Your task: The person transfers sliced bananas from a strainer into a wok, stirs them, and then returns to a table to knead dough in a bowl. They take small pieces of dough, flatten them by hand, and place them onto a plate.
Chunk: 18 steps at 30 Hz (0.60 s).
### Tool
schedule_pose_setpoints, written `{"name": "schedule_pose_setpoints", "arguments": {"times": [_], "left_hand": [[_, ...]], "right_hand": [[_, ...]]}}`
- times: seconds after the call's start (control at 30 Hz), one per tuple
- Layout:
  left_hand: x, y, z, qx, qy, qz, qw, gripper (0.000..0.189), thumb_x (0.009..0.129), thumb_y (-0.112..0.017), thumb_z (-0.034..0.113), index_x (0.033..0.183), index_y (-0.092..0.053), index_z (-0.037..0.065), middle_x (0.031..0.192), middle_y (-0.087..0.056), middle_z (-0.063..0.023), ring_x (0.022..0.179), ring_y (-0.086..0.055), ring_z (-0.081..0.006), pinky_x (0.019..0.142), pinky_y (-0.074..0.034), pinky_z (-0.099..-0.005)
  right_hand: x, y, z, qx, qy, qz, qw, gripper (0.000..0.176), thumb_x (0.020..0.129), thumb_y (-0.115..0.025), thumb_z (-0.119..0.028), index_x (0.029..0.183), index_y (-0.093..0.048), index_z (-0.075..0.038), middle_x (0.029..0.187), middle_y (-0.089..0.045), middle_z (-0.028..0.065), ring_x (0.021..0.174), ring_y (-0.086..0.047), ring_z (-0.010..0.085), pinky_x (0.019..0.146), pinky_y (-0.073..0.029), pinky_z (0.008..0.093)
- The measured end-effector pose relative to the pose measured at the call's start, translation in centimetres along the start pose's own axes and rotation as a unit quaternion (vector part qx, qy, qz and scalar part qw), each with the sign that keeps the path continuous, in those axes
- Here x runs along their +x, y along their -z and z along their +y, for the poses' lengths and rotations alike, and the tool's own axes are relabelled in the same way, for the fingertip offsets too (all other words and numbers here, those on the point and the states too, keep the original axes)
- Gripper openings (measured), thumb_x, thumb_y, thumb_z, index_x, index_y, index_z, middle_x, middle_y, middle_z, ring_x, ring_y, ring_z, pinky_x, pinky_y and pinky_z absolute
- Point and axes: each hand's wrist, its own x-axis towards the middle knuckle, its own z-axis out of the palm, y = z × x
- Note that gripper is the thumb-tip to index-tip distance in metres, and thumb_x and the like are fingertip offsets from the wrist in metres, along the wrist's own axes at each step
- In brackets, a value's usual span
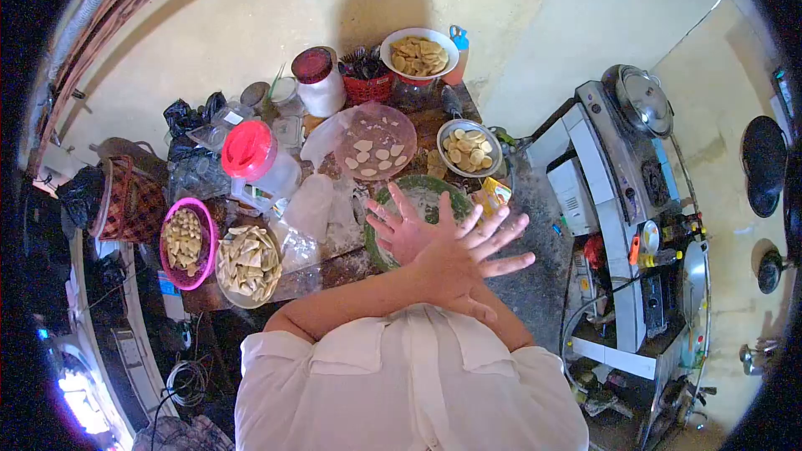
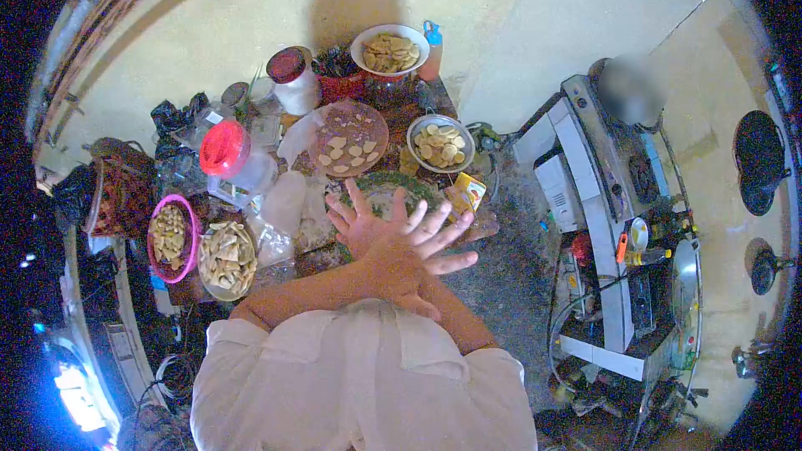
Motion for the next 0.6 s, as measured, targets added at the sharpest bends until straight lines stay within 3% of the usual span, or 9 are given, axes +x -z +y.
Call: {"name": "schedule_pose_setpoints", "arguments": {"times": [0.1,0.2,0.27,0.3,0.37,0.4,0.47,0.57,0.6], "left_hand": [[-0.1,-0.4,0.6,-0.034,-0.017,0.035,0.999,0.088,0.069,-0.028,0.082,0.138,-0.032,0.027,0.149,-0.014,-0.0128,0.135,-0.007,-0.0405,0.088,-0.006,-0.0752],[-0.5,-1.1,0.3,-0.095,-0.031,0.080,0.992,0.088,0.071,-0.031,0.080,0.139,-0.031,0.024,0.149,-0.015,-0.0120,0.136,-0.008,-0.0387,0.096,-0.005,-0.0698],[-0.5,-1.3,-0.4,-0.174,-0.030,0.119,0.977,0.088,0.072,-0.030,0.079,0.139,-0.029,0.022,0.149,-0.014,-0.0122,0.136,-0.007,-0.0396,0.096,-0.006,-0.0699],[-0.4,-1.5,-0.9,-0.252,-0.007,0.169,0.953,0.088,0.073,-0.030,0.078,0.140,-0.029,0.021,0.149,-0.014,-0.0124,0.135,-0.007,-0.0401,0.096,-0.006,-0.0700],[0.3,-1.2,-2.0,-0.436,0.063,0.308,0.843,0.087,0.074,-0.029,0.077,0.140,-0.027,0.019,0.149,-0.013,-0.0126,0.135,-0.006,-0.0411,0.096,-0.007,-0.0701],[0.3,0.1,-2.4,-0.430,0.080,0.321,0.840,0.087,0.075,-0.028,0.077,0.140,-0.026,0.019,0.149,-0.013,-0.0127,0.135,-0.006,-0.0416,0.096,-0.007,-0.0701],[0.4,0.7,-2.6,-0.335,0.061,0.286,0.895,0.087,0.077,-0.027,0.075,0.141,-0.024,0.017,0.149,-0.013,-0.0129,0.135,-0.006,-0.0426,0.096,-0.008,-0.0702],[0.9,0.3,-2.1,-0.201,-0.004,0.184,0.962,0.086,0.079,-0.025,0.074,0.141,-0.022,0.014,0.149,-0.012,-0.0132,0.135,-0.005,-0.0440,0.095,-0.009,-0.0703],[1.0,0.1,-1.8,-0.192,-0.007,0.159,0.968,0.086,0.080,-0.025,0.073,0.142,-0.021,0.013,0.149,-0.012,-0.0133,0.135,-0.005,-0.0445,0.095,-0.010,-0.0704]], "right_hand": [[-0.4,-1.0,-0.5,0.039,-0.005,0.025,0.999,0.094,0.067,-0.023,-0.086,0.143,-0.014,-0.031,0.149,-0.011,0.0128,0.135,-0.009,0.0330,0.106,-0.005,0.0487],[-0.6,-1.9,-0.8,0.016,0.006,0.042,0.999,0.094,0.067,-0.024,-0.086,0.143,-0.014,-0.031,0.149,-0.010,0.0126,0.135,-0.009,0.0329,0.107,-0.004,0.0469],[-0.7,-1.3,-1.0,0.053,-0.002,0.003,0.999,0.088,0.071,-0.023,-0.082,0.143,-0.016,-0.032,0.148,-0.017,0.0093,0.132,-0.018,0.0278,0.100,-0.021,0.0404],[-0.7,-0.8,-1.0,0.071,-0.007,-0.017,0.997,0.085,0.074,-0.023,-0.080,0.143,-0.016,-0.032,0.147,-0.021,0.0077,0.131,-0.023,0.0253,0.097,-0.030,0.0372],[0.2,1.4,0.0,-0.046,0.055,0.019,0.997,0.083,0.076,-0.026,-0.077,0.143,-0.014,-0.030,0.148,-0.019,0.0080,0.133,-0.020,0.0265,0.099,-0.029,0.0391],[0.2,2.0,0.3,-0.054,0.071,0.018,0.996,0.082,0.077,-0.027,-0.076,0.143,-0.013,-0.029,0.148,-0.018,0.0086,0.133,-0.020,0.0271,0.099,-0.029,0.0400],[0.5,2.7,0.1,-0.023,0.089,-0.006,0.996,0.081,0.079,-0.029,-0.073,0.144,-0.011,-0.028,0.148,-0.017,0.0103,0.134,-0.020,0.0284,0.101,-0.029,0.0418],[0.8,1.4,-0.5,-0.070,0.027,-0.016,0.997,0.084,0.077,-0.032,-0.075,0.144,-0.010,-0.028,0.147,-0.018,0.0158,0.132,-0.024,0.0305,0.100,-0.031,0.0458],[0.7,1.7,-0.4,-0.005,0.024,-0.067,0.997,0.085,0.075,-0.032,-0.076,0.143,-0.010,-0.029,0.146,-0.019,0.0159,0.132,-0.024,0.0302,0.099,-0.033,0.0456]]}}
